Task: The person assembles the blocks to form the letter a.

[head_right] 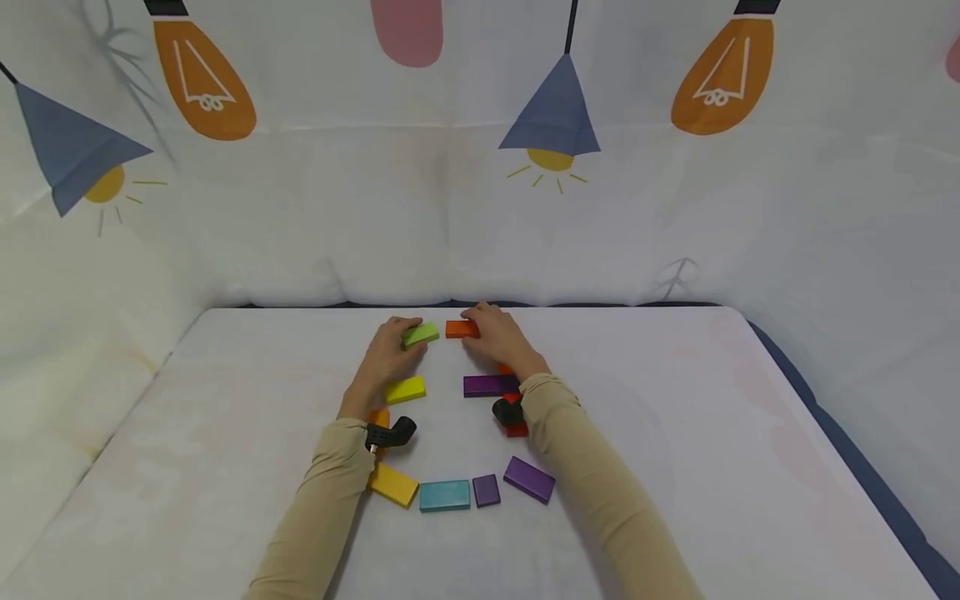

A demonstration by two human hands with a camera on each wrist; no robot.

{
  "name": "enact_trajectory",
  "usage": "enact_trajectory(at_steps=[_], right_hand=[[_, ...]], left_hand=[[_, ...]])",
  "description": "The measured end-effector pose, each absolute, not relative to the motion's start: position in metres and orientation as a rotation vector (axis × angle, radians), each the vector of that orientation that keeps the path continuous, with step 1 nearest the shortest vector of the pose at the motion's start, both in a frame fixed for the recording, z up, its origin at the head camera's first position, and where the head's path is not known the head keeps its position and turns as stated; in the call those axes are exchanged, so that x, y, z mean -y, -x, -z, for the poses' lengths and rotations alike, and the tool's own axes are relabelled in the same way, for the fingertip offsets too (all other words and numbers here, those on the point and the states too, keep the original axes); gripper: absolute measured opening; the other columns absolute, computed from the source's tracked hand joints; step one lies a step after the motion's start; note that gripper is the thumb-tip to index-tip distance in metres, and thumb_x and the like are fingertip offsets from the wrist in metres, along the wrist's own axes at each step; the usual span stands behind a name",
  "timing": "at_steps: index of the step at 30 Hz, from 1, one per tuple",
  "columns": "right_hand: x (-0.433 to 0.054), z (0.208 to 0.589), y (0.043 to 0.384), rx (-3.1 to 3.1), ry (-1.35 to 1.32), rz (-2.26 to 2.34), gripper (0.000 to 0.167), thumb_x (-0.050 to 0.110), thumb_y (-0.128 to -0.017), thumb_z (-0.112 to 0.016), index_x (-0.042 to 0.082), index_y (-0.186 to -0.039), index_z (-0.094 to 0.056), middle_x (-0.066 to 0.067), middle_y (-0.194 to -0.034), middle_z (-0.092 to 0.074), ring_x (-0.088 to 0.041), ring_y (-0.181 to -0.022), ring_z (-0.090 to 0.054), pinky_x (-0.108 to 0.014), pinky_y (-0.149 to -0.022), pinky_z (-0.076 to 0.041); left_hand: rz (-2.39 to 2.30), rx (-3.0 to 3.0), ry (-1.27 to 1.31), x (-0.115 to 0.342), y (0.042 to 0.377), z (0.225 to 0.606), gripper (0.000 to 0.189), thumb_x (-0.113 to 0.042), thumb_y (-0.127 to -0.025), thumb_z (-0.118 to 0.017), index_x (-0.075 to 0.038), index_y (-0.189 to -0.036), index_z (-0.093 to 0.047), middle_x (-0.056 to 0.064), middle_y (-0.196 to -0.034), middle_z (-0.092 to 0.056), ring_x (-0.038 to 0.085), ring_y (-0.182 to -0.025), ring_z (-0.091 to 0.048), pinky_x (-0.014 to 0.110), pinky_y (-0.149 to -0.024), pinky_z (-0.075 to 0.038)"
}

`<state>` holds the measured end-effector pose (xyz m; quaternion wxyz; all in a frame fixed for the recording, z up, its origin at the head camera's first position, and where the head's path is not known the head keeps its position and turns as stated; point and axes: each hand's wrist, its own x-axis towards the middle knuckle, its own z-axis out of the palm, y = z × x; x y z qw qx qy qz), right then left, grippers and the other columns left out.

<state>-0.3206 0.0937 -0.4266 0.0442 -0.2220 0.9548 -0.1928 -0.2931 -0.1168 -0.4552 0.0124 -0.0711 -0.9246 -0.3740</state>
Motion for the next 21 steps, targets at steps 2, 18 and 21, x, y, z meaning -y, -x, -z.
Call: enact_trajectory(at_steps=[2,18,21], right_hand=[[-0.0938,0.4258,0.3205,-2.920,0.677,0.558,0.048,0.022,-0.088,-0.064,0.006,-0.132,-0.054,-0.012,-0.128,-0.055,-0.027,-0.114,-0.052,-0.044,-0.104,-0.040],[-0.0908,0.4293,0.3241,-2.952,0.670,0.520,0.038,0.017,-0.088,-0.065,0.008,-0.125,-0.060,-0.011,-0.118,-0.058,-0.025,-0.104,-0.054,-0.040,-0.095,-0.046],[-0.0915,0.4294,0.3243,-2.949,0.669,0.539,0.037,0.017,-0.088,-0.065,0.008,-0.124,-0.061,-0.011,-0.117,-0.058,-0.024,-0.102,-0.054,-0.040,-0.094,-0.046]], left_hand=[[1.162,2.884,0.217,0.1161,0.2930,0.4558,0.045,-0.023,-0.091,-0.060,-0.013,-0.134,-0.052,0.012,-0.135,-0.049,0.030,-0.117,-0.048,0.044,-0.099,-0.041],[1.065,2.879,0.236,0.1166,0.2931,0.4592,0.042,-0.020,-0.092,-0.061,-0.012,-0.132,-0.055,0.014,-0.132,-0.051,0.031,-0.117,-0.048,0.045,-0.101,-0.041],[1.094,2.880,0.236,0.1168,0.2943,0.4592,0.042,-0.022,-0.092,-0.060,-0.013,-0.133,-0.054,0.013,-0.132,-0.050,0.031,-0.118,-0.048,0.045,-0.102,-0.040]])
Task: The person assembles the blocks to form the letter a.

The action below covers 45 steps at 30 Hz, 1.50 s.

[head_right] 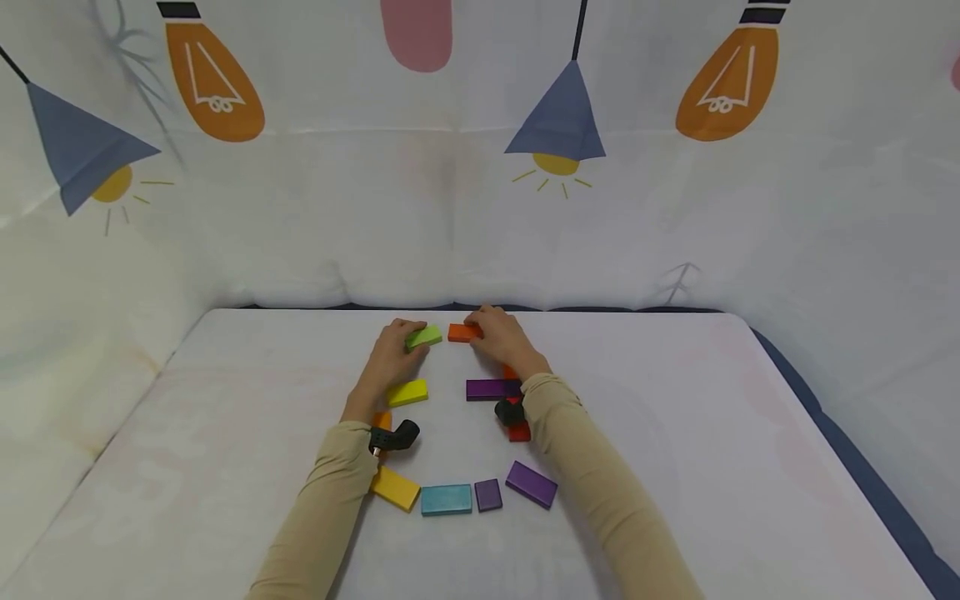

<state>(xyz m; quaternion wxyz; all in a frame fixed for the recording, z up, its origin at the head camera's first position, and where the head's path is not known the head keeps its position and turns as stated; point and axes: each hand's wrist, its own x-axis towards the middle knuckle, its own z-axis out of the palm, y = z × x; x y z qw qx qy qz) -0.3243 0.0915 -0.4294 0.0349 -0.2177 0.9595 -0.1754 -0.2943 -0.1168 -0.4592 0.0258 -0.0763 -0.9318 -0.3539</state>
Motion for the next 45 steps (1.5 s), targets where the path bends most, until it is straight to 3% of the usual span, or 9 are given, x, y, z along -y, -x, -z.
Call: enact_trajectory(at_steps=[21,45], right_hand=[[-0.096,0.426,0.323,-2.885,0.697,0.581,0.036,0.017,-0.090,-0.063,0.008,-0.125,-0.060,-0.011,-0.121,-0.057,-0.026,-0.111,-0.053,-0.042,-0.099,-0.044],[-0.113,0.427,0.318,-2.865,0.650,0.647,0.035,0.018,-0.090,-0.063,0.010,-0.124,-0.060,-0.008,-0.117,-0.056,-0.022,-0.095,-0.054,-0.039,-0.089,-0.049]], left_hand=[[0.989,2.850,0.235,0.116,0.293,0.459,0.038,-0.015,-0.091,-0.061,-0.011,-0.128,-0.058,0.014,-0.126,-0.053,0.031,-0.113,-0.049,0.045,-0.099,-0.042],[1.040,2.856,0.263,0.114,0.292,0.456,0.038,-0.014,-0.091,-0.062,-0.011,-0.128,-0.058,0.014,-0.125,-0.054,0.030,-0.111,-0.049,0.043,-0.096,-0.043]])
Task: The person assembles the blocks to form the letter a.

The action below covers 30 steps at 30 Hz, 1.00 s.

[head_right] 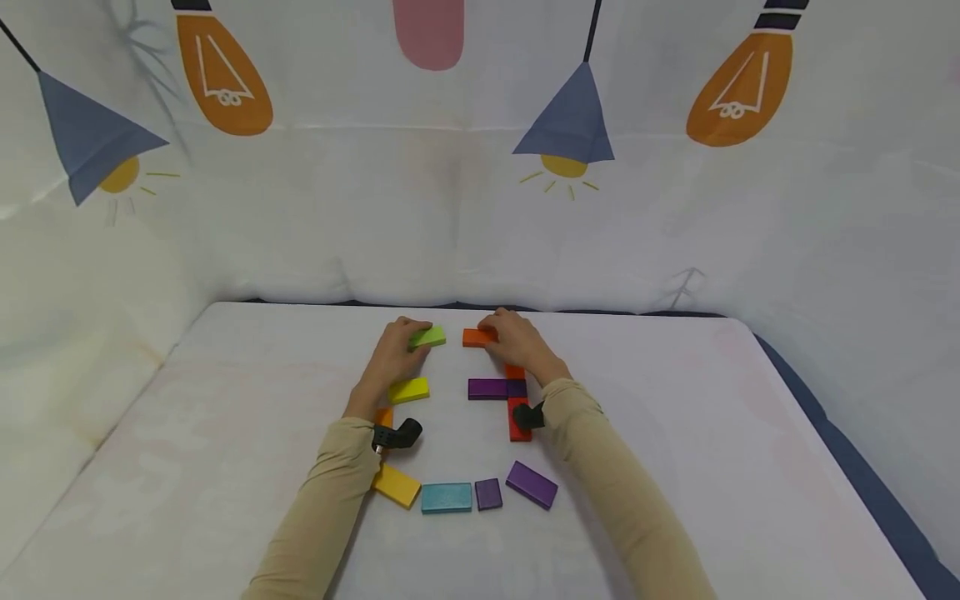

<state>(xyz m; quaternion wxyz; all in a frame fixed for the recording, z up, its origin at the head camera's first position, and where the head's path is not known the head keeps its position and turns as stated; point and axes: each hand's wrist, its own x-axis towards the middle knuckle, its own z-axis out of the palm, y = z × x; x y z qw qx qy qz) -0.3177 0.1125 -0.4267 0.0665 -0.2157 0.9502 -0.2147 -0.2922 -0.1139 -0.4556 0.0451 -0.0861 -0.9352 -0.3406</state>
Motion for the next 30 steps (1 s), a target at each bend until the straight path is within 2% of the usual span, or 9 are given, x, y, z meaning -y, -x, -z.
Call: enact_trajectory(at_steps=[9,19,30], right_hand=[[-0.1187,0.4256,0.3158,-2.875,0.695,0.637,0.035,0.016,-0.090,-0.063,0.008,-0.124,-0.060,-0.009,-0.115,-0.058,-0.022,-0.093,-0.053,-0.038,-0.086,-0.049],[-0.1205,0.4276,0.3155,-2.886,0.716,0.619,0.034,0.015,-0.089,-0.064,0.007,-0.123,-0.061,-0.010,-0.115,-0.059,-0.023,-0.098,-0.053,-0.040,-0.089,-0.048],[-0.1220,0.4272,0.3139,-2.879,0.691,0.624,0.036,0.019,-0.090,-0.063,0.008,-0.124,-0.060,-0.009,-0.121,-0.058,-0.024,-0.107,-0.053,-0.044,-0.097,-0.045]], left_hand=[[1.050,2.874,0.254,0.1118,0.2923,0.4559,0.038,-0.015,-0.091,-0.062,-0.012,-0.128,-0.059,0.013,-0.126,-0.054,0.030,-0.112,-0.048,0.043,-0.099,-0.041],[1.030,2.886,0.252,0.1117,0.2901,0.4552,0.038,-0.015,-0.090,-0.063,-0.013,-0.128,-0.059,0.013,-0.127,-0.054,0.030,-0.112,-0.049,0.044,-0.098,-0.042],[1.051,2.897,0.223,0.1115,0.2883,0.4529,0.039,-0.017,-0.091,-0.062,-0.014,-0.129,-0.058,0.012,-0.130,-0.053,0.030,-0.113,-0.049,0.044,-0.100,-0.042]])
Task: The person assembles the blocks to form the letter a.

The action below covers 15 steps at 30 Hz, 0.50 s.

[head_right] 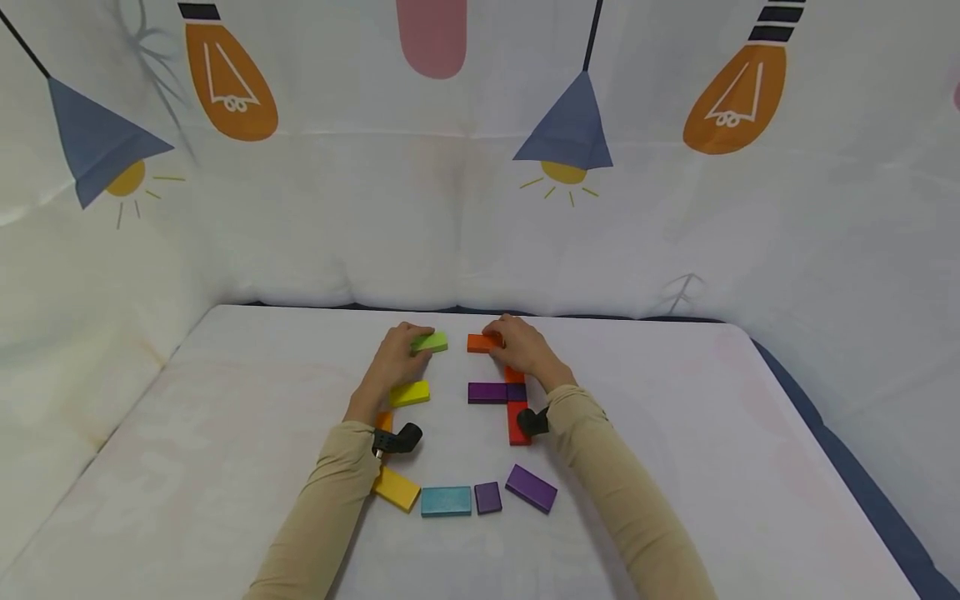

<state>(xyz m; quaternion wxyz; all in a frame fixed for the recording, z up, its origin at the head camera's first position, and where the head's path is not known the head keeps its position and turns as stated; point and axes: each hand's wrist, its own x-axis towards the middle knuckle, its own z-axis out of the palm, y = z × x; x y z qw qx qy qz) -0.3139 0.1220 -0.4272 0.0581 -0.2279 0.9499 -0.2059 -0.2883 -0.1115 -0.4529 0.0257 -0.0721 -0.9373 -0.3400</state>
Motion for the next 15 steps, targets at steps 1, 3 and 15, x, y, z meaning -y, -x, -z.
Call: enact_trajectory(at_steps=[1,3,15], right_hand=[[-0.1223,0.4274,0.3139,-2.876,0.689,0.627,0.036,0.019,-0.090,-0.063,0.008,-0.124,-0.060,-0.009,-0.121,-0.058,-0.024,-0.108,-0.053,-0.044,-0.098,-0.045],[-0.1228,0.4277,0.3140,-2.873,0.686,0.636,0.036,0.019,-0.090,-0.063,0.008,-0.124,-0.060,-0.009,-0.122,-0.058,-0.024,-0.109,-0.053,-0.044,-0.099,-0.044],[-0.1261,0.4295,0.3147,-2.839,0.664,0.700,0.037,0.016,-0.090,-0.062,0.008,-0.126,-0.059,-0.011,-0.127,-0.056,-0.027,-0.115,-0.051,-0.047,-0.102,-0.041]], left_hand=[[1.055,2.897,0.223,0.1113,0.2883,0.4531,0.039,-0.017,-0.091,-0.062,-0.014,-0.129,-0.058,0.013,-0.130,-0.053,0.030,-0.114,-0.049,0.044,-0.100,-0.042],[1.056,2.897,0.227,0.1110,0.2886,0.4536,0.039,-0.017,-0.091,-0.062,-0.014,-0.129,-0.058,0.013,-0.131,-0.053,0.030,-0.114,-0.048,0.044,-0.100,-0.042],[1.062,2.886,0.281,0.1124,0.2894,0.4552,0.038,-0.016,-0.090,-0.062,-0.014,-0.128,-0.059,0.013,-0.129,-0.054,0.030,-0.114,-0.048,0.045,-0.100,-0.039]])
